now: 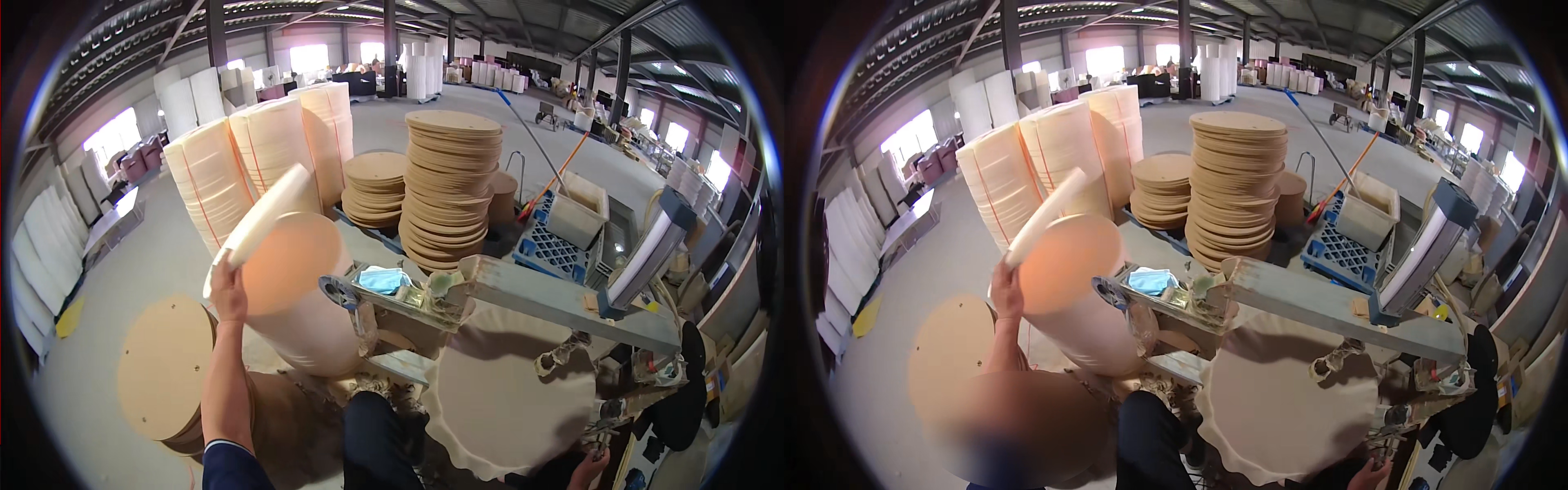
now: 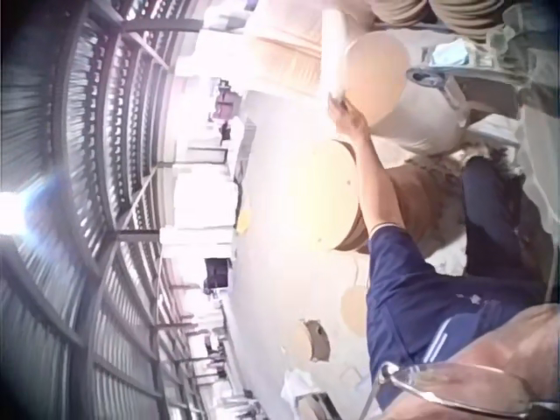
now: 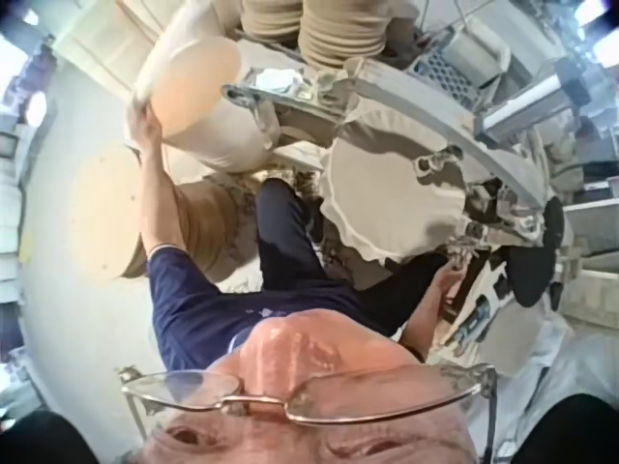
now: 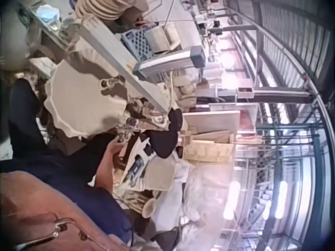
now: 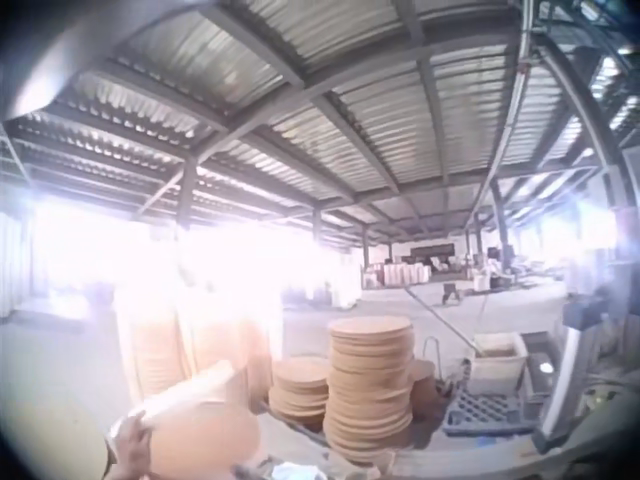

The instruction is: Assembling a cushioned furniture seat by stretching fabric over a foam pad and wooden base, and securing it with a pneumatic stapler.

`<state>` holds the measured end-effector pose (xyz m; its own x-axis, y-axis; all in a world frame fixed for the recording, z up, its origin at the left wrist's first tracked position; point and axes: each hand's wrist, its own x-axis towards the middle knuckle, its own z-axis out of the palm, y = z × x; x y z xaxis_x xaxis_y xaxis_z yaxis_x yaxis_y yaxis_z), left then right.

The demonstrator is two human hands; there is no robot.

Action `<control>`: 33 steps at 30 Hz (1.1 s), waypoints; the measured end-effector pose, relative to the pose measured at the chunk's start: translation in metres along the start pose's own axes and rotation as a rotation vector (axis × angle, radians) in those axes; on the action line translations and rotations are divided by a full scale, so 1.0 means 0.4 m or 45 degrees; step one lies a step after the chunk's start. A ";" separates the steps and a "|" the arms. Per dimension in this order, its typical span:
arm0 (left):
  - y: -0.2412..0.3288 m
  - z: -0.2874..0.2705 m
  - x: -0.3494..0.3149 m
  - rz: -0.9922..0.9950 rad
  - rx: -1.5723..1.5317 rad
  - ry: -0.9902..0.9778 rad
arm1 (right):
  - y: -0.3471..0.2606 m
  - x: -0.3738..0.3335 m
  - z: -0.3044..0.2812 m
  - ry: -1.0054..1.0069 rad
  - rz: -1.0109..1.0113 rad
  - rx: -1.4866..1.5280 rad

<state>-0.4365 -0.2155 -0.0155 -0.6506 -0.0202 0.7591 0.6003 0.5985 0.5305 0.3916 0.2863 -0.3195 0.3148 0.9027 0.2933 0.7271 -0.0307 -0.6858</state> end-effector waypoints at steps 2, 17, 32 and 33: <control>-0.010 -0.073 0.013 0.029 -0.303 0.201 | 0.012 -0.006 0.014 0.023 0.070 0.087; 0.331 -0.626 -0.445 -0.293 0.028 0.630 | -0.560 -0.230 -0.227 -0.305 -0.632 0.846; 0.338 -0.580 -0.798 -1.214 -1.442 -0.620 | -0.806 -0.507 -0.223 -1.691 -0.285 1.258; 0.319 -0.555 -0.800 -1.352 -1.397 -0.548 | -0.780 -0.506 -0.215 -1.635 -0.158 1.222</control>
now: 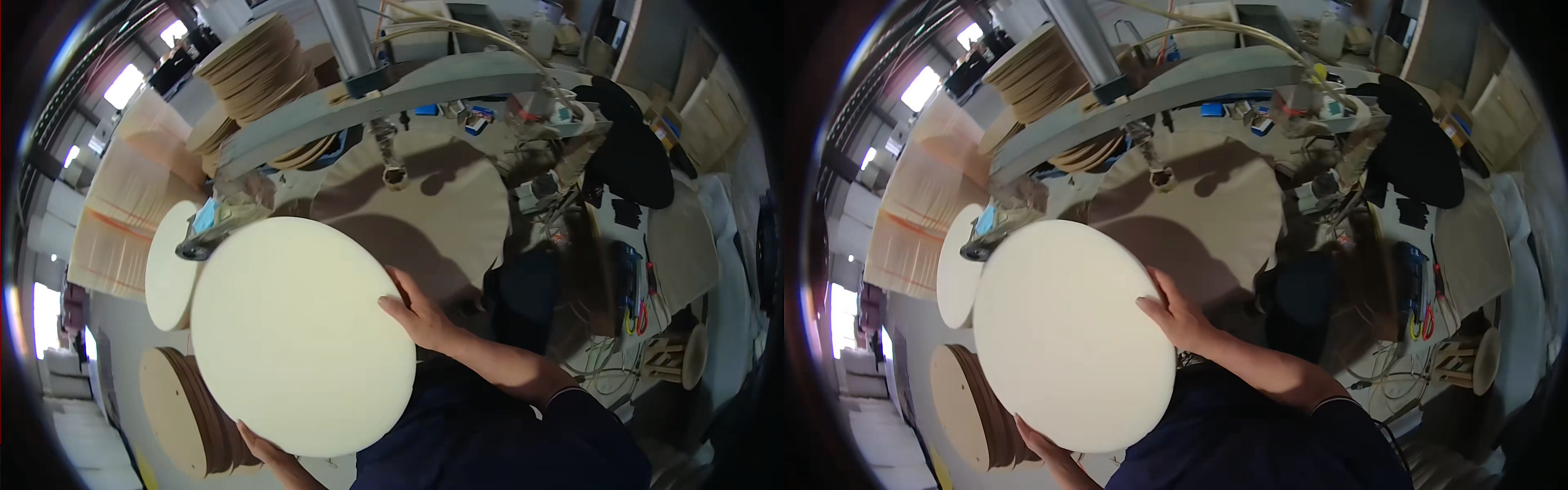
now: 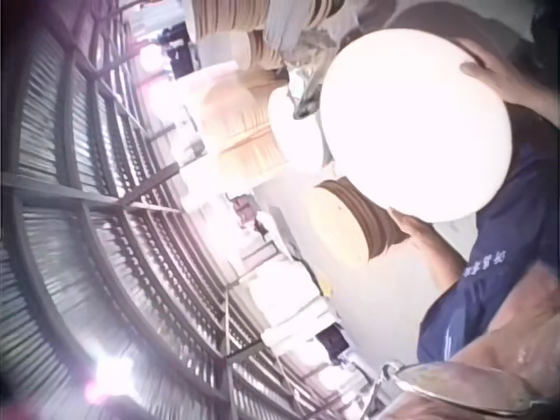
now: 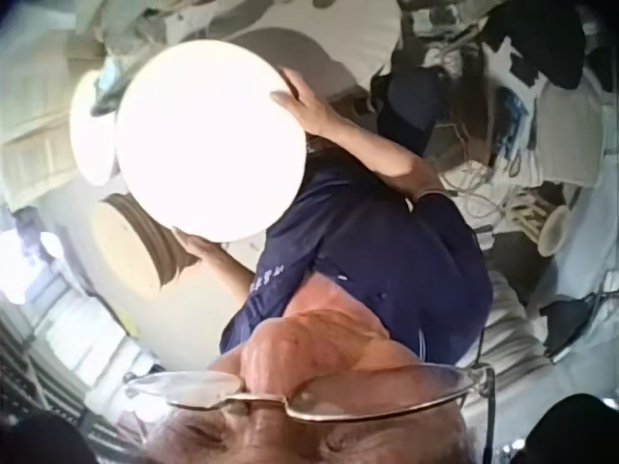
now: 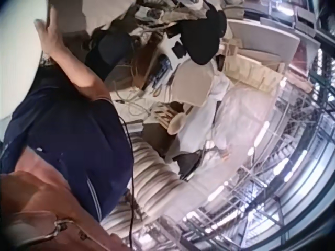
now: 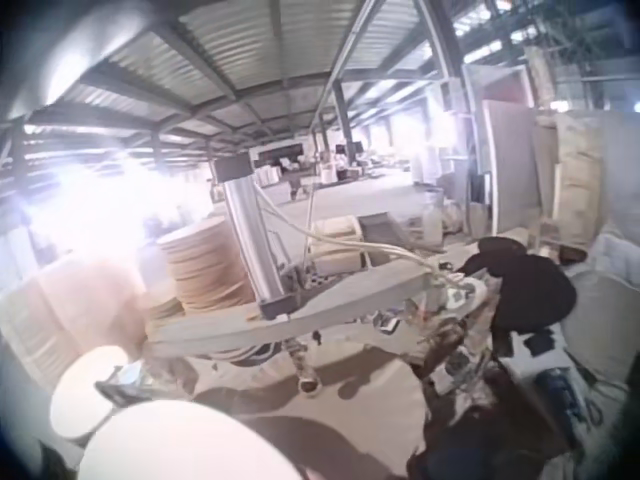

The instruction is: Assembling a cushioned furniture seat by stretching fabric over a foam pad and wooden base, and securing it with a pneumatic stapler.

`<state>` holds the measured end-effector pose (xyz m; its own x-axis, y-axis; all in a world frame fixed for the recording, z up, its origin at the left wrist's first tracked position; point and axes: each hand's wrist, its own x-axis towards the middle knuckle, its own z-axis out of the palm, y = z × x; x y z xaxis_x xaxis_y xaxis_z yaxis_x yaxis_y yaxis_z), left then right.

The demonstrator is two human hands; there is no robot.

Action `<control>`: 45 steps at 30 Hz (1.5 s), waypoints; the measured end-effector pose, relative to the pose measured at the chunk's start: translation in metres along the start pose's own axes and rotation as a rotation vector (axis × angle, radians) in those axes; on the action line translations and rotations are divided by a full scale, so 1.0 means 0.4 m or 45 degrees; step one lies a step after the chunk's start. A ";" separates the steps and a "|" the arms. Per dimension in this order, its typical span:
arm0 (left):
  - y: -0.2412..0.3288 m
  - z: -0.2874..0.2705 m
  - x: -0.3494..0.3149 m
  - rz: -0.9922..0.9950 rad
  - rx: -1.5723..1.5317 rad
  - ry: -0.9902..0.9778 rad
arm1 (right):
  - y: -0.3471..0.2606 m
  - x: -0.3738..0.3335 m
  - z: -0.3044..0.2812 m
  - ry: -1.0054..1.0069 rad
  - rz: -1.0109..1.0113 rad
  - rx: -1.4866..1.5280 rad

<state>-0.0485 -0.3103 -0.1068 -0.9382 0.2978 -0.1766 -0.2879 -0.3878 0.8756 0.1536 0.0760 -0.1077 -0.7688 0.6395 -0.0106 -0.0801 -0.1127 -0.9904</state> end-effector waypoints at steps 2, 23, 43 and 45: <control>-0.027 0.021 0.034 -0.091 -0.027 0.099 | 0.048 -0.020 -0.043 0.132 -0.022 0.038; -0.399 0.695 0.483 -0.088 0.572 -0.491 | 0.105 0.133 -0.641 1.004 -0.082 -0.658; -0.419 0.671 0.479 -0.201 0.571 -0.621 | 0.173 0.161 -0.614 1.004 -0.050 -0.692; -0.418 0.680 0.478 -0.200 0.580 -0.625 | 0.166 0.161 -0.613 0.987 -0.072 -0.681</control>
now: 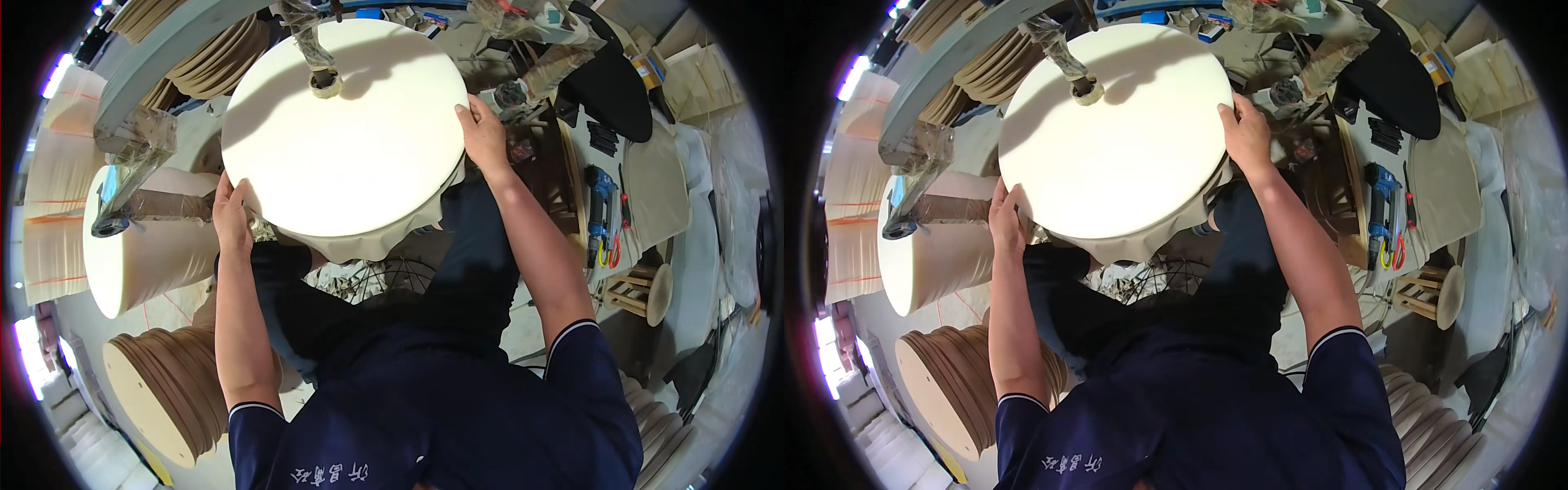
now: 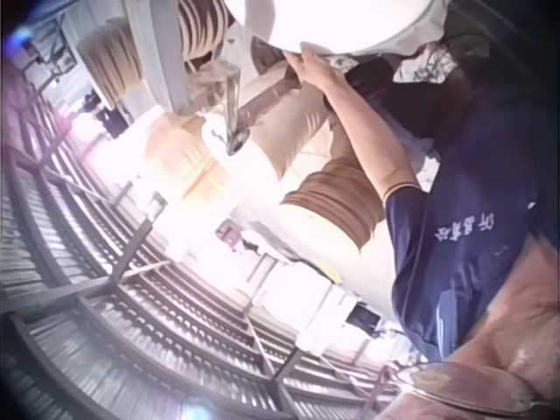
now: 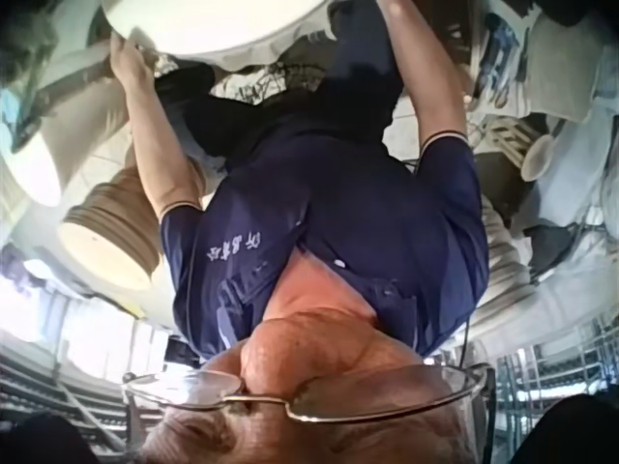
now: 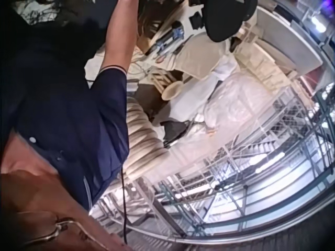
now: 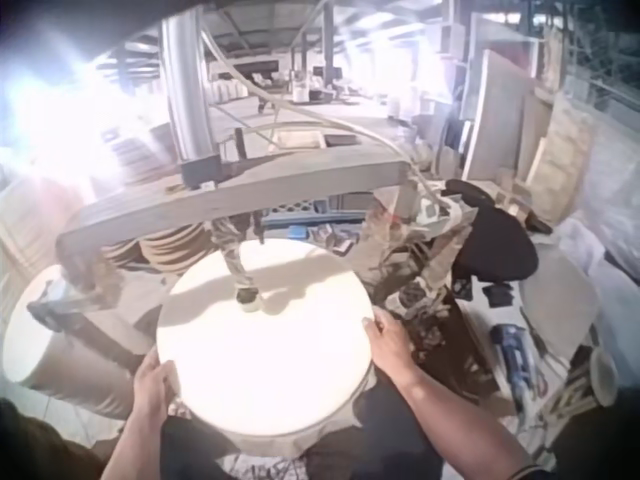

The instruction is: Assembling a cushioned furniture seat by stretching fabric over a foam pad and wooden base, and securing it with a pneumatic stapler.

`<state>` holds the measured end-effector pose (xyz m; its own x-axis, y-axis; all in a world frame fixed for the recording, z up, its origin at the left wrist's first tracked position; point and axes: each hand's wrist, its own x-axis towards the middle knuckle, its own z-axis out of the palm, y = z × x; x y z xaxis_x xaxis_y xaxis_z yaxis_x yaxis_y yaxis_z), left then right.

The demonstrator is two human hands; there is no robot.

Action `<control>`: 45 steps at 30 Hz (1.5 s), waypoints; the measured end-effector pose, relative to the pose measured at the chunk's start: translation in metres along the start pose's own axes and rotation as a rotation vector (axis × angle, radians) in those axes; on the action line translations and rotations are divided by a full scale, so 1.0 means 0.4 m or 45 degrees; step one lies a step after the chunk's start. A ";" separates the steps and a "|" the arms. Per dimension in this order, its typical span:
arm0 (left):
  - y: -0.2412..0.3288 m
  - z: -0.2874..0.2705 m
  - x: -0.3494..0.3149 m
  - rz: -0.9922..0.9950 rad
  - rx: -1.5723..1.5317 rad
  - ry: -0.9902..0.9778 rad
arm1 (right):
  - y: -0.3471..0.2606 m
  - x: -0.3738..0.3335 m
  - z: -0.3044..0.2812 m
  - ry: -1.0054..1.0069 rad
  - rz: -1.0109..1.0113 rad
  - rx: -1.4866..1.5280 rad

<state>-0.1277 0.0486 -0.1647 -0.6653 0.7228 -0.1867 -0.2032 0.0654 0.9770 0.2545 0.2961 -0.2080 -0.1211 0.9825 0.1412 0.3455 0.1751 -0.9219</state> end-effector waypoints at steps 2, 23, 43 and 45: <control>0.014 0.013 0.003 -0.004 0.043 0.017 | -0.014 0.006 -0.012 -0.003 -0.033 0.020; 0.052 -0.002 0.154 0.472 1.111 0.260 | -0.098 0.102 -0.024 0.028 -0.083 -0.427; -0.026 0.110 0.647 0.725 1.184 -0.780 | -0.093 0.379 0.328 -0.508 -0.331 -0.430; -0.026 0.114 0.645 0.744 1.044 -0.838 | -0.153 0.359 0.314 -0.370 -0.273 -1.092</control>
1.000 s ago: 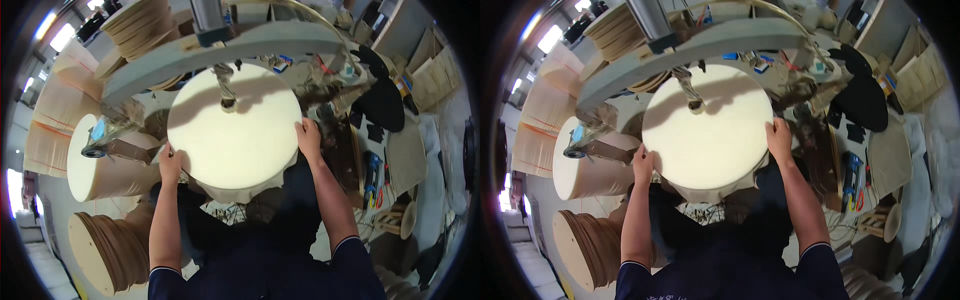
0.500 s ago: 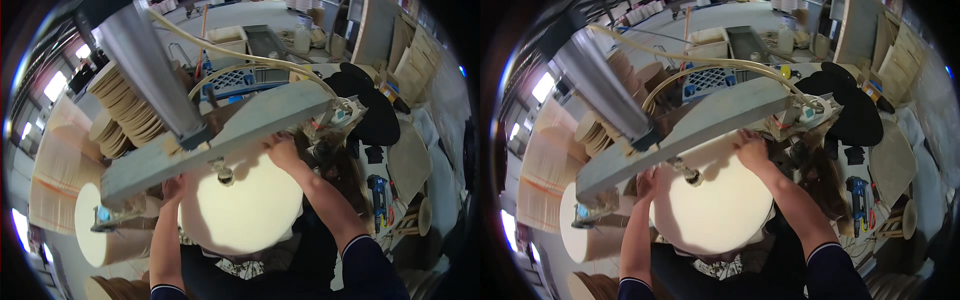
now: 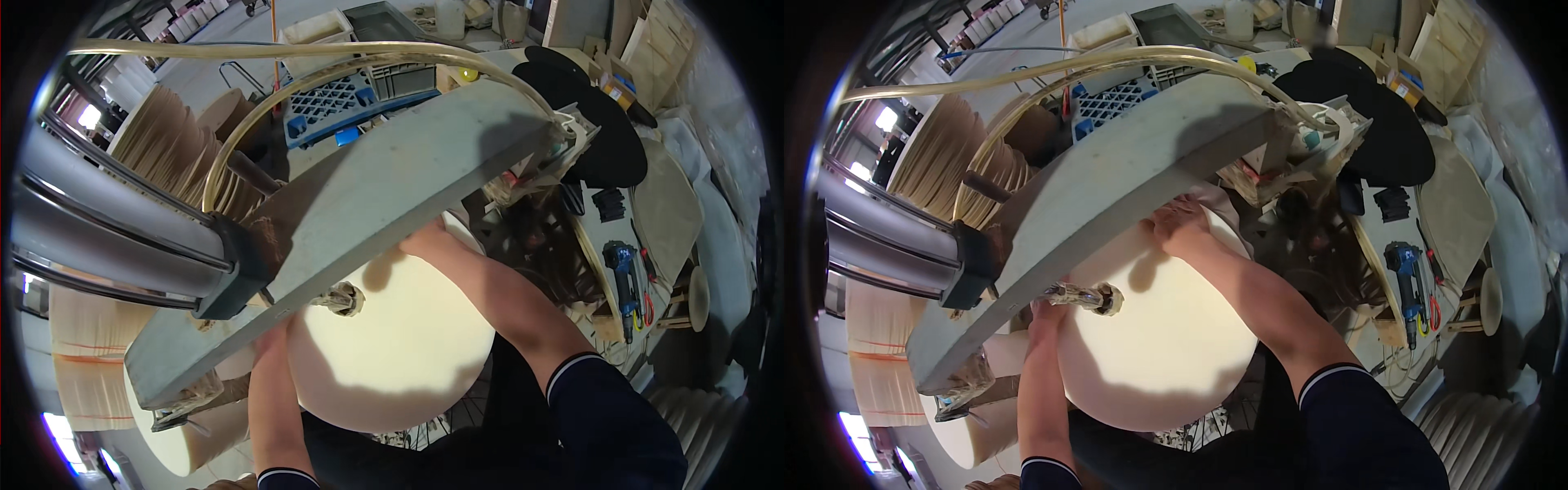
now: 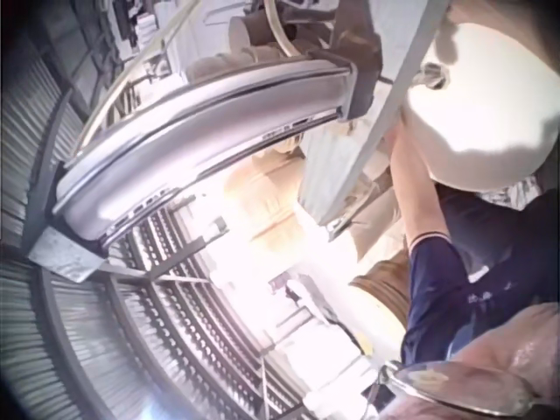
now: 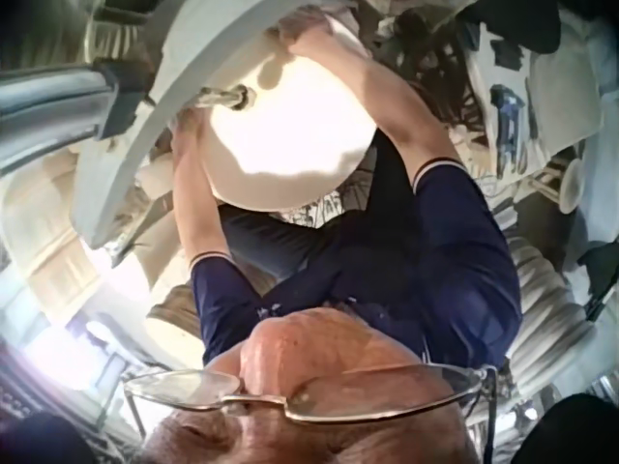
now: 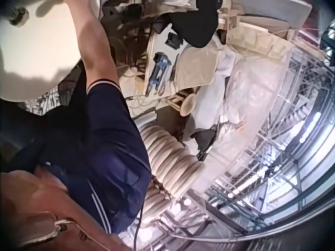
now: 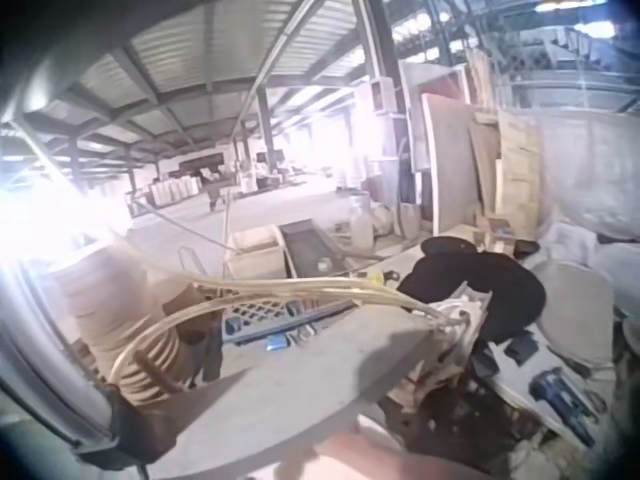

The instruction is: Assembling a cushioned furniture seat by stretching fabric over a foam pad and wooden base, and securing it with a pneumatic stapler.

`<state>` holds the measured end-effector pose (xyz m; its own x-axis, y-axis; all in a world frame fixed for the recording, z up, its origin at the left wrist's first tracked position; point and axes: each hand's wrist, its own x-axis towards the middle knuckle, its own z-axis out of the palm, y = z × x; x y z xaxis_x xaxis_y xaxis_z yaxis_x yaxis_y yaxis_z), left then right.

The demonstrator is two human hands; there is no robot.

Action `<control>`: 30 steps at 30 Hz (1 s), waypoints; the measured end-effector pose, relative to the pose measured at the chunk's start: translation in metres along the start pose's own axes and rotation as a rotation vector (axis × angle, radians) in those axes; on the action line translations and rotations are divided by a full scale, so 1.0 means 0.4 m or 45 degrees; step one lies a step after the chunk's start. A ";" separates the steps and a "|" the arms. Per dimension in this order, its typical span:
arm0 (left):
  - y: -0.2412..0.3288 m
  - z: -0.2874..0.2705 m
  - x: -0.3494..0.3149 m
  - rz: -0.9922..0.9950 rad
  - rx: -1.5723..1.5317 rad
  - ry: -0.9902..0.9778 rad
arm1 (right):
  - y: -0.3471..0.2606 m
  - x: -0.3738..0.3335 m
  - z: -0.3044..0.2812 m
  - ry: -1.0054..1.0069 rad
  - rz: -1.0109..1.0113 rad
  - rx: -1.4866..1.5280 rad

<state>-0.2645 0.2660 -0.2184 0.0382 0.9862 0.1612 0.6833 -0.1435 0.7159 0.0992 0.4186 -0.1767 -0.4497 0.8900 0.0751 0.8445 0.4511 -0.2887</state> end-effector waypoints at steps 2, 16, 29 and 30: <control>0.001 0.003 -0.002 0.058 -0.126 0.012 | -0.004 -0.001 -0.019 0.002 0.036 0.100; 0.585 0.196 -0.492 -0.078 0.408 0.291 | 0.131 -0.552 -0.028 0.372 0.318 0.813; 0.646 0.286 -0.541 0.270 0.977 0.004 | 0.091 -0.566 0.005 0.380 0.441 0.977; 0.639 0.291 -0.538 0.270 1.007 0.022 | 0.092 -0.562 0.008 0.402 0.439 0.947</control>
<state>-0.0132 0.0266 -0.1491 0.2180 0.9423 0.2542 0.9753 -0.2199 -0.0211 0.2307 0.2348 -0.2072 -0.0104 0.9952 0.0976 0.4605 0.0914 -0.8829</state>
